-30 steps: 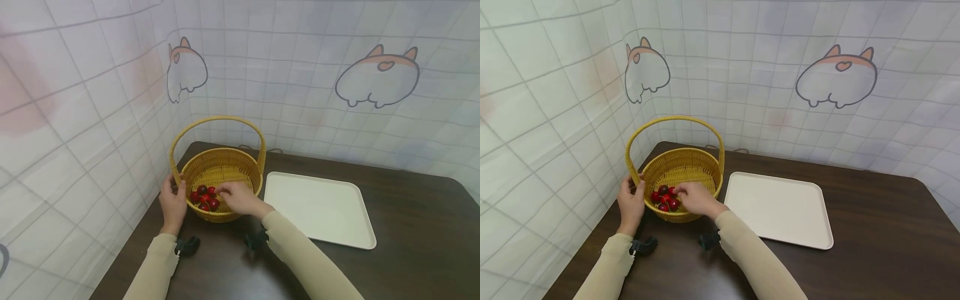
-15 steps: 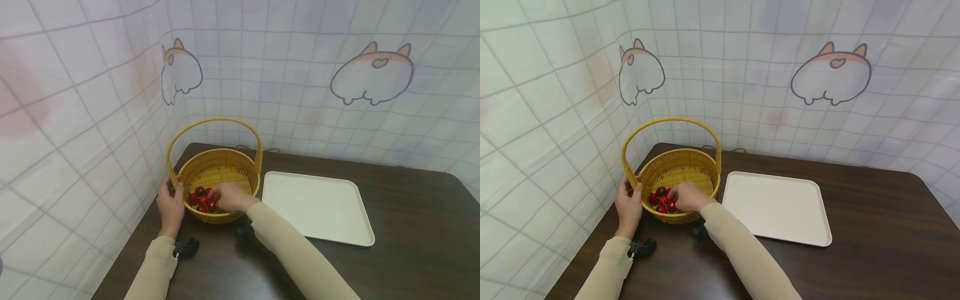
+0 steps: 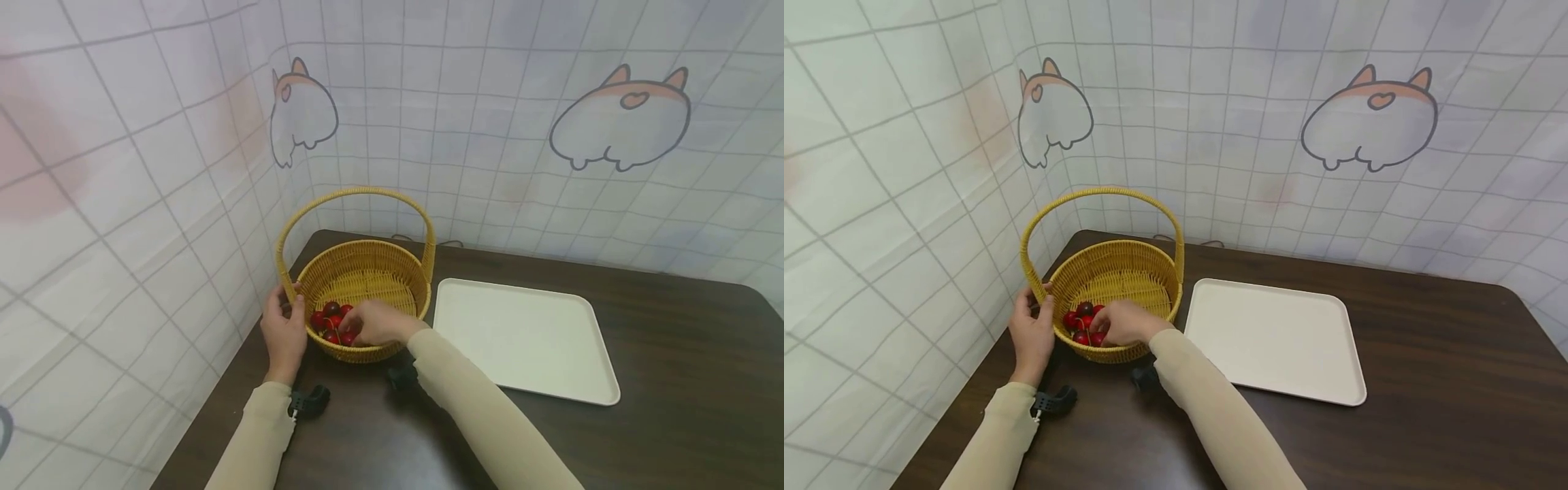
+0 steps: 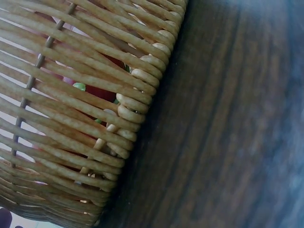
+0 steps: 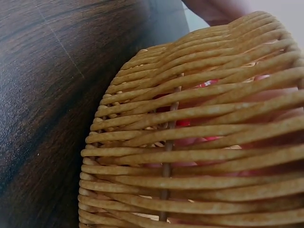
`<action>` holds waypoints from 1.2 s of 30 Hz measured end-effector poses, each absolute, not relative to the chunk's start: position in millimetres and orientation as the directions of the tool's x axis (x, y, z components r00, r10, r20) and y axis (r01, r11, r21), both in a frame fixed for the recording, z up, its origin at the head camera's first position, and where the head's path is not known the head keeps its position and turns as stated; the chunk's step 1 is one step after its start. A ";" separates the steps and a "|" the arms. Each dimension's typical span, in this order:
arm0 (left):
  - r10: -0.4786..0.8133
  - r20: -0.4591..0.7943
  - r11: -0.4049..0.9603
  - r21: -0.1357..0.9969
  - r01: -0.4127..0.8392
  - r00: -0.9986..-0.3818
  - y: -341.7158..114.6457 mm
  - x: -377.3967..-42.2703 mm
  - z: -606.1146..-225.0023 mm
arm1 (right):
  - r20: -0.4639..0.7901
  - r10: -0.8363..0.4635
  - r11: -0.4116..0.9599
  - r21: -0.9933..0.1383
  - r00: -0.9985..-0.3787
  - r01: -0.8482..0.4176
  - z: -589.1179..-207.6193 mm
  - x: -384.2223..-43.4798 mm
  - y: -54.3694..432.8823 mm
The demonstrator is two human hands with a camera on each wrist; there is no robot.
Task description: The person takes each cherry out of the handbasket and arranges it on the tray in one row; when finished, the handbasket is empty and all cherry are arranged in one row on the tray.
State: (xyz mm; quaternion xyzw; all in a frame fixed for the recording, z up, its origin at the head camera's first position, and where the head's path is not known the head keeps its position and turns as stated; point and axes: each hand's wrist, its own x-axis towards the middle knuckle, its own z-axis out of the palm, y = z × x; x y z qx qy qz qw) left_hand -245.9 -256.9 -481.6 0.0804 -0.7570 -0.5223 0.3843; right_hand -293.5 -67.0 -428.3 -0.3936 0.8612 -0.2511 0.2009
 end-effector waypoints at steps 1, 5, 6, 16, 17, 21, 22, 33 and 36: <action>-0.520 0.500 0.443 0.851 0.281 -0.692 -256.3 -246.0 -481.5 | -0.150 -0.778 0.565 -0.594 -0.610 -0.573 -428.4 -293.6 -66.5; -0.511 0.510 0.453 0.844 0.288 -0.692 -254.1 -246.5 -480.5 | -0.150 -0.784 0.558 -0.597 -0.603 -0.577 -427.6 -293.4 -64.9; -0.511 0.511 0.452 0.844 0.290 -0.691 -253.6 -246.5 -480.1 | -0.147 -0.789 0.552 -0.598 -0.597 -0.582 -427.2 -293.2 -64.6; -0.522 0.498 0.451 0.850 0.272 -0.692 -252.2 -247.2 -477.8 | -0.168 -0.802 0.543 -0.604 -0.573 -0.583 -424.8 -293.6 -65.1; -0.522 0.498 0.450 0.850 0.273 -0.692 -252.2 -247.4 -477.7 | -0.169 -0.803 0.542 -0.606 -0.572 -0.582 -424.6 -293.9 -65.1; -0.525 0.498 0.449 0.851 0.273 -0.690 -252.3 -247.3 -476.5 | -0.166 -0.815 0.527 -0.613 -0.556 -0.589 -424.2 -294.9 -64.9; -0.525 0.498 0.448 0.851 0.273 -0.690 -252.3 -247.3 -476.1 | -0.164 -0.817 0.523 -0.614 -0.552 -0.591 -424.1 -295.4 -64.8; -0.534 0.512 0.447 0.846 0.290 -0.673 -251.6 -244.8 -481.1 | -0.046 -0.799 0.453 -0.702 -0.600 -0.550 -423.6 -287.6 -56.2; -0.539 0.509 0.455 0.846 0.276 -0.672 -252.0 -242.9 -480.9 | 0.035 -0.760 0.412 -0.746 -0.649 -0.523 -419.1 -280.0 -50.3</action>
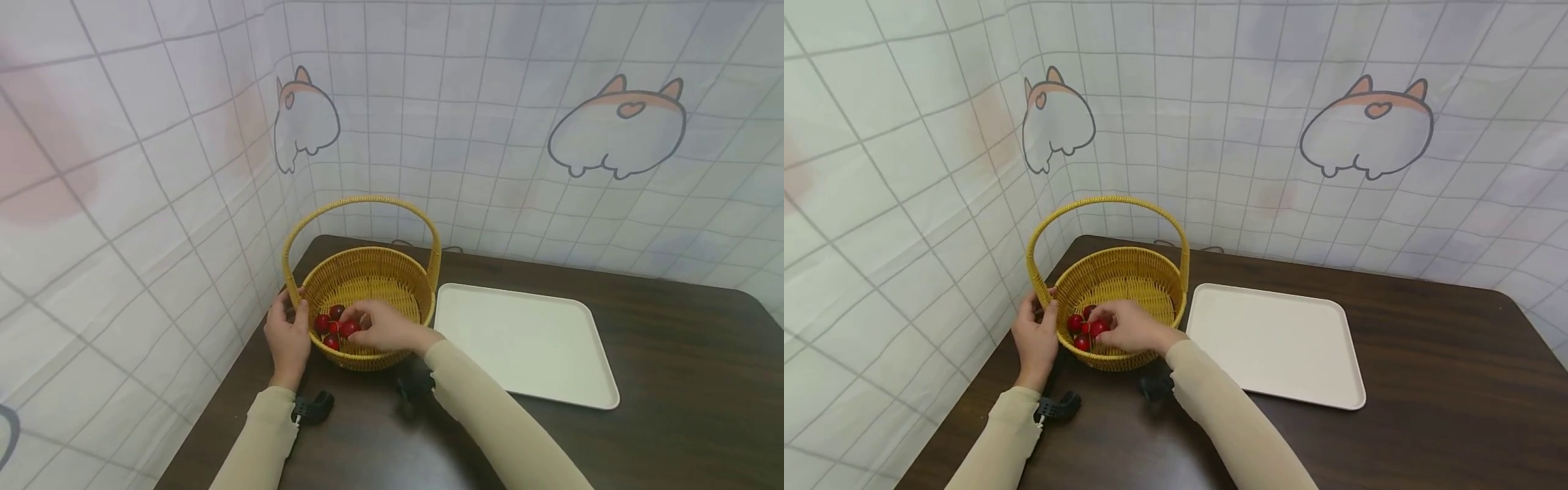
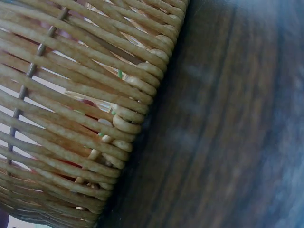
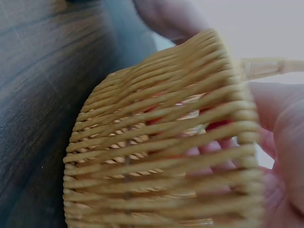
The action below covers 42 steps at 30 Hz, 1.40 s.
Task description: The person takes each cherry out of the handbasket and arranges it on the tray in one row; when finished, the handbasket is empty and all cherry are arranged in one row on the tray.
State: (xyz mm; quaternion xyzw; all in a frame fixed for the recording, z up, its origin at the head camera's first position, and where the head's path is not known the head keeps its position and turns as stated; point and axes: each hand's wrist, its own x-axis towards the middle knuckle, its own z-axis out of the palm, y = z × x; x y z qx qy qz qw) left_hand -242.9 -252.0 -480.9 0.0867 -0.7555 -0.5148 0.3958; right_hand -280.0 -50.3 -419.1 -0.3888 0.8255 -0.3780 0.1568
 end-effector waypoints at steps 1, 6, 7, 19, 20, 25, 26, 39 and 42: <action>-0.539 0.509 0.454 0.847 0.277 -0.672 -251.1 -242.8 -480.8 | 0.063 -0.745 0.396 -0.759 -0.664 -0.517 -417.0 -277.4 -46.4; -0.542 0.515 0.449 0.845 0.289 -0.664 -249.5 -243.6 -481.6 | 0.190 -0.635 0.334 -0.807 -0.749 -0.488 -406.4 -264.8 -21.7; -0.542 0.515 0.449 0.846 0.288 -0.664 -249.4 -243.6 -481.9 | 0.213 -0.608 0.318 -0.817 -0.765 -0.480 -405.2 -262.6 -15.6; -0.529 0.463 0.396 0.876 0.276 -0.711 -251.4 -240.9 -478.4 | 0.294 -0.347 0.156 -0.918 -0.890 -0.364 -424.1 -246.1 48.5; -0.526 0.460 0.394 0.877 0.274 -0.715 -251.4 -241.0 -478.4 | 0.308 -0.329 0.150 -0.916 -0.893 -0.372 -428.8 -246.3 53.0; -0.517 0.453 0.389 0.880 0.272 -0.727 -250.1 -241.0 -480.0 | 0.336 -0.171 0.184 -0.913 -0.926 -0.365 -450.0 -249.6 74.4; -0.516 0.451 0.387 0.881 0.272 -0.728 -249.6 -240.7 -480.2 | 0.319 -0.132 0.200 -0.919 -0.939 -0.340 -453.4 -251.3 78.2; -0.512 0.431 0.368 0.892 0.263 -0.743 -249.7 -238.2 -481.1 | 0.104 0.013 0.476 -0.875 -0.995 -0.085 -486.7 -275.1 90.4; -0.509 0.434 0.373 0.890 0.264 -0.743 -244.7 -233.4 -471.9 | 0.138 0.048 0.532 -0.842 -0.989 -0.091 -488.1 -278.5 85.7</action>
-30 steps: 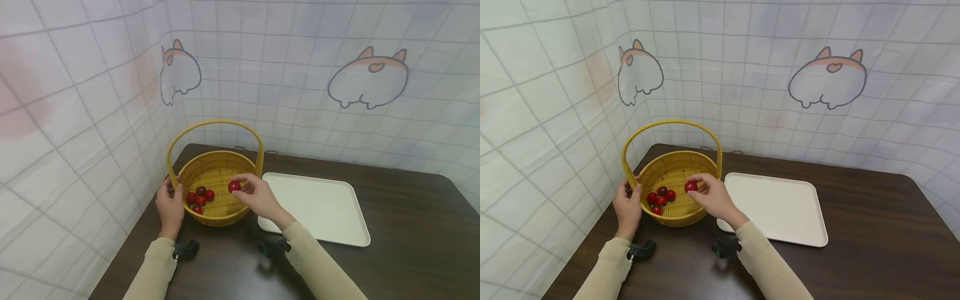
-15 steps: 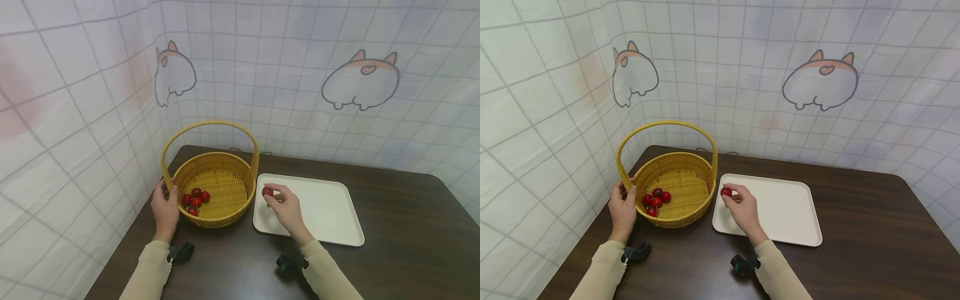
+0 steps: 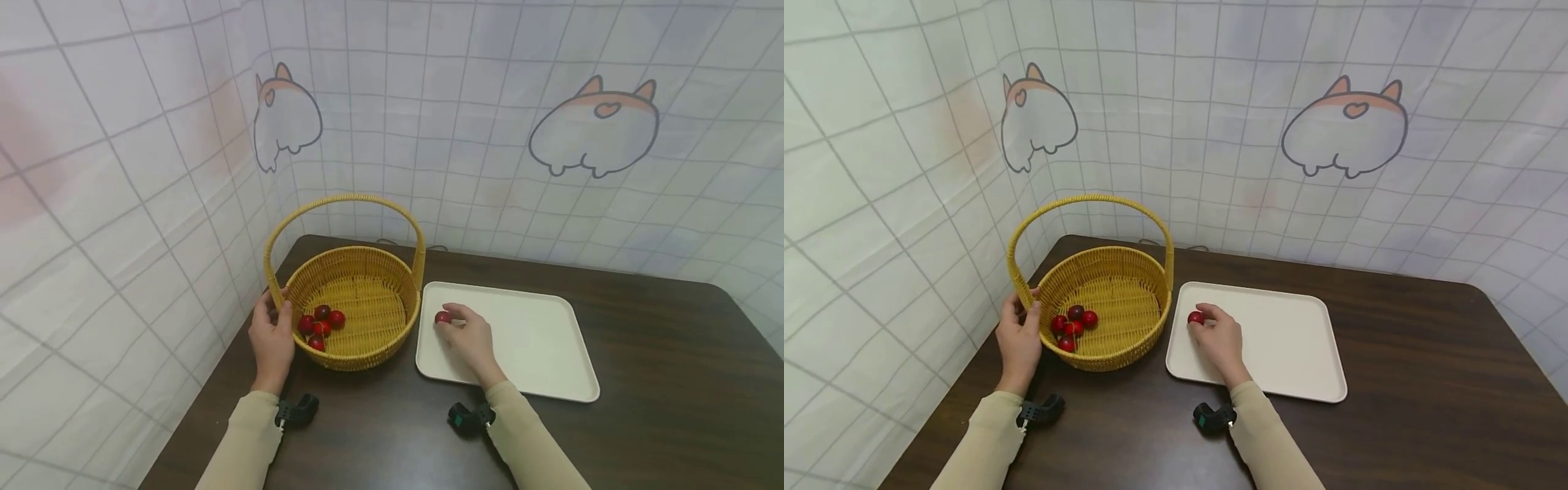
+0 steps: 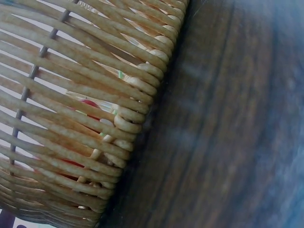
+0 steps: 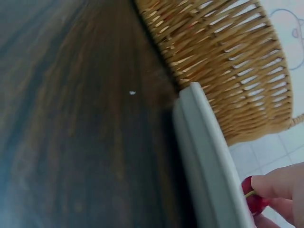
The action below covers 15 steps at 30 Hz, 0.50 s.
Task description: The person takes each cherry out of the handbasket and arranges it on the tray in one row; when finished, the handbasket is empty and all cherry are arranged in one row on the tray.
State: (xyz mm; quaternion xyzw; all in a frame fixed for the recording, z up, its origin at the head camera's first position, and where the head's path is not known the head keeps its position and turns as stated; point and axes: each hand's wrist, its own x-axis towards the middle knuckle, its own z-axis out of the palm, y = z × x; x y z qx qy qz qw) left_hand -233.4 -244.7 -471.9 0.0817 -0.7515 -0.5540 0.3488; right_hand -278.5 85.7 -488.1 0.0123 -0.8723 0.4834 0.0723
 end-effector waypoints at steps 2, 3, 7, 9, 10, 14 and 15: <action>-0.507 0.433 0.374 0.890 0.263 -0.746 -239.8 -228.2 -464.9 | 0.151 0.054 0.574 -0.813 -0.987 -0.093 -488.5 -279.3 83.7; -0.505 0.434 0.376 0.889 0.262 -0.746 -237.5 -225.5 -461.3 | 0.157 0.055 0.593 -0.800 -0.986 -0.094 -488.4 -279.2 82.7; -0.505 0.449 0.379 0.883 0.278 -0.737 -236.5 -223.7 -458.2 | 0.179 0.026 0.631 -0.766 -0.983 -0.123 -488.9 -278.7 79.7; -0.505 0.461 0.389 0.876 0.284 -0.730 -241.2 -228.9 -464.9 | 0.189 0.014 0.636 -0.759 -0.982 -0.137 -489.4 -278.6 78.6; -0.505 0.464 0.391 0.874 0.287 -0.728 -243.9 -231.6 -468.7 | 0.192 0.008 0.640 -0.755 -0.981 -0.143 -490.3 -279.0 78.3; -0.498 0.471 0.404 0.869 0.286 -0.728 -251.4 -239.8 -482.0 | 0.182 0.003 0.644 -0.753 -0.983 -0.137 -494.8 -280.2 78.6; -0.499 0.466 0.401 0.872 0.283 -0.731 -251.6 -239.8 -483.4 | 0.172 0.001 0.641 -0.756 -0.985 -0.131 -496.0 -279.9 78.9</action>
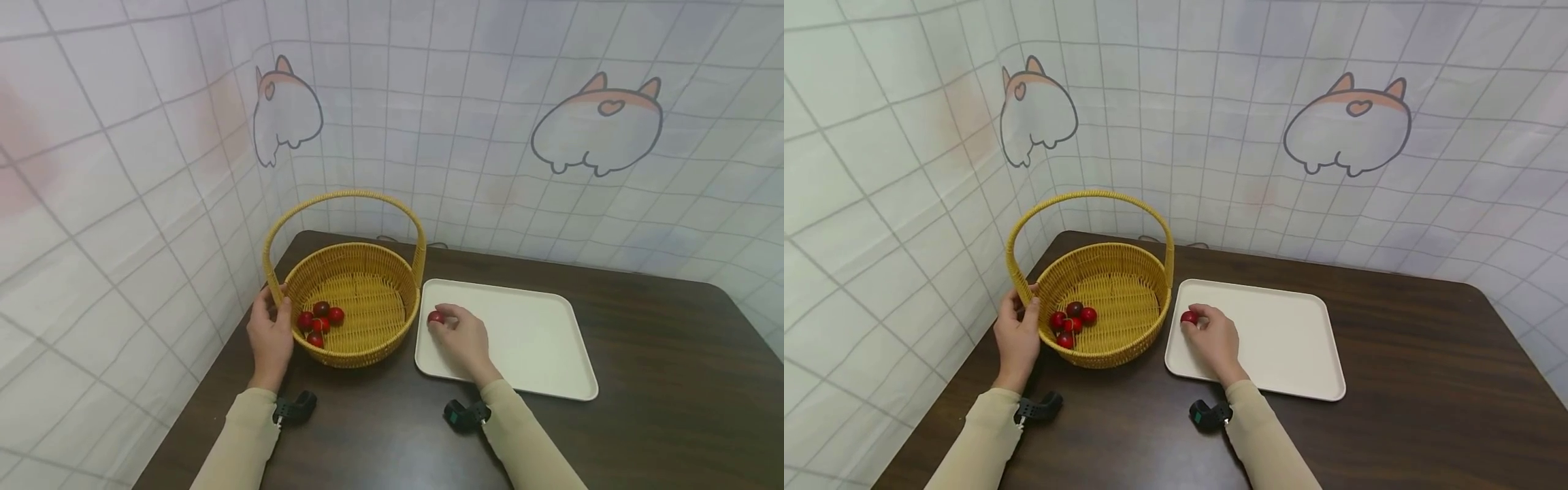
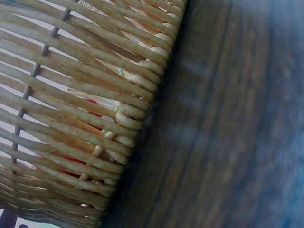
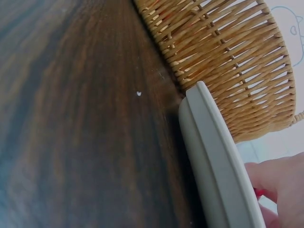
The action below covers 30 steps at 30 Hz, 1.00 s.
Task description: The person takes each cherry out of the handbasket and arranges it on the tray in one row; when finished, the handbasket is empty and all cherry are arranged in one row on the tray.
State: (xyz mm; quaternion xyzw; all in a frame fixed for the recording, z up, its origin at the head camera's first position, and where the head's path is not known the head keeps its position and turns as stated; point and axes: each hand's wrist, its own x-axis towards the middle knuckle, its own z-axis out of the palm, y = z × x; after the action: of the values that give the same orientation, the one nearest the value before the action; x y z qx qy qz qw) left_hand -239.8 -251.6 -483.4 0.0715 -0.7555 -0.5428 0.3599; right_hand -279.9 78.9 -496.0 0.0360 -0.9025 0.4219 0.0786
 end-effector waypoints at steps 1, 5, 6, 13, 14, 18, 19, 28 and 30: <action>-0.499 0.463 0.399 0.873 0.280 -0.732 -251.8 -239.2 -483.7 | 0.163 -0.001 0.637 -0.760 -0.987 -0.126 -496.8 -279.7 79.0; -0.502 0.444 0.396 0.881 0.259 -0.742 -252.3 -236.8 -486.9 | 0.140 -0.001 0.622 -0.775 -0.990 -0.111 -499.5 -278.0 79.9; -0.502 0.443 0.395 0.882 0.258 -0.743 -252.2 -236.2 -487.2 | 0.140 0.001 0.618 -0.779 -0.990 -0.109 -500.0 -278.0 80.2; -0.494 0.449 0.396 0.879 0.267 -0.745 -252.0 -234.0 -484.4 | 0.154 0.011 0.607 -0.787 -0.988 -0.116 -500.0 -279.5 80.1; -0.495 0.446 0.393 0.880 0.266 -0.746 -252.2 -234.1 -484.1 | 0.153 0.016 0.603 -0.789 -0.988 -0.112 -499.9 -279.8 80.2; -0.491 0.445 0.392 0.881 0.266 -0.749 -251.7 -234.7 -482.1 | 0.148 0.030 0.587 -0.803 -0.989 -0.103 -499.2 -281.0 80.6; -0.490 0.446 0.393 0.880 0.267 -0.749 -251.5 -235.0 -481.6 | 0.151 0.029 0.586 -0.804 -0.988 -0.106 -498.9 -281.1 80.7; -0.498 0.432 0.390 0.886 0.250 -0.752 -250.1 -236.4 -478.1 | 0.312 0.180 0.432 -0.877 -0.933 -0.210 -489.7 -281.0 87.3; -0.502 0.433 0.392 0.886 0.249 -0.749 -249.5 -236.5 -477.3 | 0.354 0.201 0.372 -0.890 -0.914 -0.263 -484.2 -279.5 87.3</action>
State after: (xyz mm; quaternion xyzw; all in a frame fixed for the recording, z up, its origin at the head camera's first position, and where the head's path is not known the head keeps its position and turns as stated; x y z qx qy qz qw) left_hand -236.5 -249.5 -477.3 0.0833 -0.7598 -0.5451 0.3444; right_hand -279.5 87.3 -484.2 0.0194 -0.8019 0.5602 0.2070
